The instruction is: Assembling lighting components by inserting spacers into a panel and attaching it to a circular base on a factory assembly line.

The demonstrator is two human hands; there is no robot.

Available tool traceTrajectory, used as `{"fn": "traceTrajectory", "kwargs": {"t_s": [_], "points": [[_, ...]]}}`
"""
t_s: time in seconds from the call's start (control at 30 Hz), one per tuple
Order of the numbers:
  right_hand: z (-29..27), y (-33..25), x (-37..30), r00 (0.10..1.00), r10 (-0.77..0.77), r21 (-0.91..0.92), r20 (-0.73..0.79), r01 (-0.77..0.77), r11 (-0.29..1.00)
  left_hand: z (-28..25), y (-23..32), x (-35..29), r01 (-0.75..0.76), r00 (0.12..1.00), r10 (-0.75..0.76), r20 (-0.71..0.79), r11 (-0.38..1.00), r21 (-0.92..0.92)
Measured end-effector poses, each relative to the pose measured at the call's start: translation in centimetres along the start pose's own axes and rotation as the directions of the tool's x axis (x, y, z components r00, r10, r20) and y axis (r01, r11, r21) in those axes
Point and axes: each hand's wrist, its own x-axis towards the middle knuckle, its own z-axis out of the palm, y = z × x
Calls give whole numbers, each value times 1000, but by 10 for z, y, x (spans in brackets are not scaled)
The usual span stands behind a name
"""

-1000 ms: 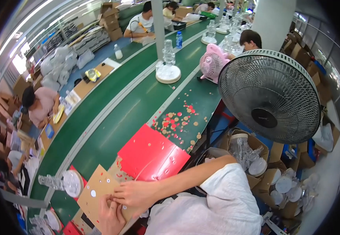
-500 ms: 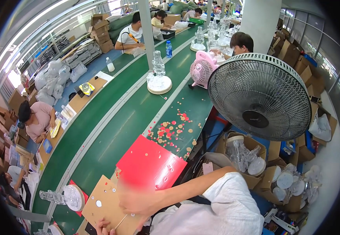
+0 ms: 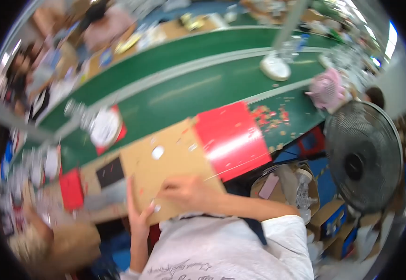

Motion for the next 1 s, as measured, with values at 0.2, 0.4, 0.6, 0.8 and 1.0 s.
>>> {"fn": "traceTrajectory", "kwargs": {"t_s": [0.2, 0.4, 0.6, 0.8, 1.0], "points": [[8, -8, 8, 992, -14, -80, 129, 24, 997, -2, 7, -5, 117, 988, -146, -39, 902, -416], [0, -30, 16, 874, -71, -263, 481, 221, 939, -3, 0, -17, 49, 994, -86, -60, 883, -466], [-9, -42, 18, 755, -13, -349, 655, 318, 882, 6, -10, -15, -1, 997, -39, -63, 842, -540], [-10, -44, 22, 716, -36, -420, 697, 448, 789, 13, -12, -11, -29, 998, -7, -61, 827, -562], [-12, -33, 10, 778, -96, -385, 621, 410, 827, 23, -15, -8, -59, 997, 22, -74, 841, -537]]}}
